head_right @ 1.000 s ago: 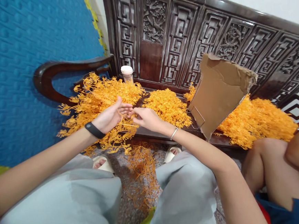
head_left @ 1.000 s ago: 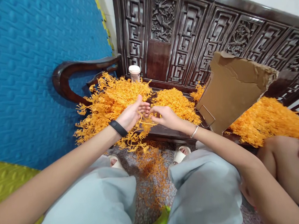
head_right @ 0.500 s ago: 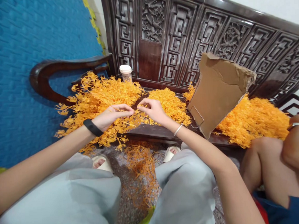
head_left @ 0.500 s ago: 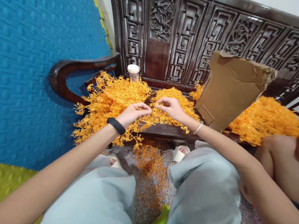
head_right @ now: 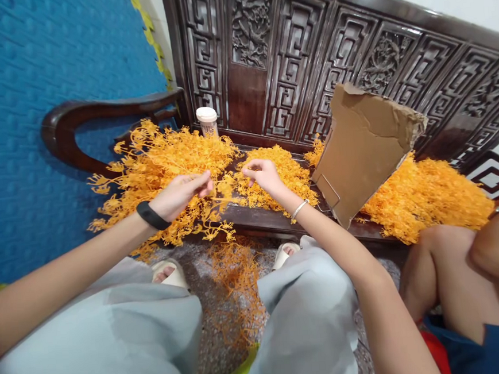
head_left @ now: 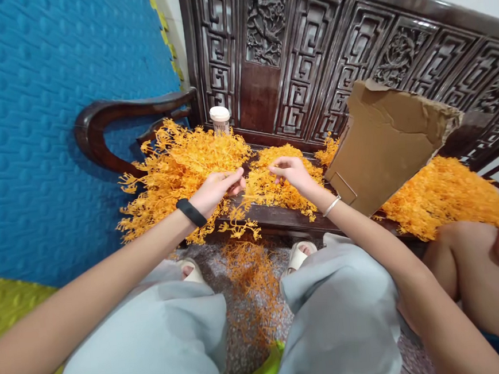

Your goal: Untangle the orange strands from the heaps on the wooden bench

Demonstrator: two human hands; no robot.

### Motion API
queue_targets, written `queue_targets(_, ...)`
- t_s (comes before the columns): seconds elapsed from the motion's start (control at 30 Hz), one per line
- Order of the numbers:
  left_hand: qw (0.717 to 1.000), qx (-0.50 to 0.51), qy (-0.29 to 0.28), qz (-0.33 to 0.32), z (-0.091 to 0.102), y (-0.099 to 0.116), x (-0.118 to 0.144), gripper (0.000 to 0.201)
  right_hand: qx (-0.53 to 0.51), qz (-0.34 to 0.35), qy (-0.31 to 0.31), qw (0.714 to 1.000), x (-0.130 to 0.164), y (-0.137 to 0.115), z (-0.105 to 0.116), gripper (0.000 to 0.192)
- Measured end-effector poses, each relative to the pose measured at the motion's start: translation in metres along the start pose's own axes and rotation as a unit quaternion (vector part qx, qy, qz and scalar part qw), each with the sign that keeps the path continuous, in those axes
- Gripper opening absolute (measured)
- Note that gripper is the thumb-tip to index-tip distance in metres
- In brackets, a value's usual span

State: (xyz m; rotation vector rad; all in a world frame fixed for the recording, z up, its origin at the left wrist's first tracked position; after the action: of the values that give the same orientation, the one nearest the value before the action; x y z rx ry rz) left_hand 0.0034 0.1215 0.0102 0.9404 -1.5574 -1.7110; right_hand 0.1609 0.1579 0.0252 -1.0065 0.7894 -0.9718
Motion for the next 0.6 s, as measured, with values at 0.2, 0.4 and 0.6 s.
queue_targets(0.2, 0.992, 0.116, -0.035, 0.031, -0.011, -0.009, 0.002, 0.041, -0.011, -0.021, 0.008, 1.0, 0.002, 0.009, 0.003, 0.012)
queue_targets(0.4, 0.988, 0.147, -0.033, 0.031, -0.011, -0.014, 0.001, 0.047, -0.023, -0.044, 0.045, 0.998, 0.0, 0.015, 0.01, 0.01)
queue_targets(0.6, 0.982, 0.182, -0.044, 0.017, -0.025, -0.017, -0.006, 0.049, -0.059, -0.087, 0.119, 0.987, -0.005, 0.027, 0.026, 0.012)
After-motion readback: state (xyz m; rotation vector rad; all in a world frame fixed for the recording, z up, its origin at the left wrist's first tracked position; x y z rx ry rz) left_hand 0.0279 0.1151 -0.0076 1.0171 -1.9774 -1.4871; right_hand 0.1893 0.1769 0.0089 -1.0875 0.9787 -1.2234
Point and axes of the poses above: each hand's wrist, its own x-axis away from the middle knuckle, its own z-axis out of the back of the hand, y = z × x, the point moved 10 cm from there along -x, towards the middle knuckle, and after that the axes turned 15 degrees about -y, right-handed, at the moved point
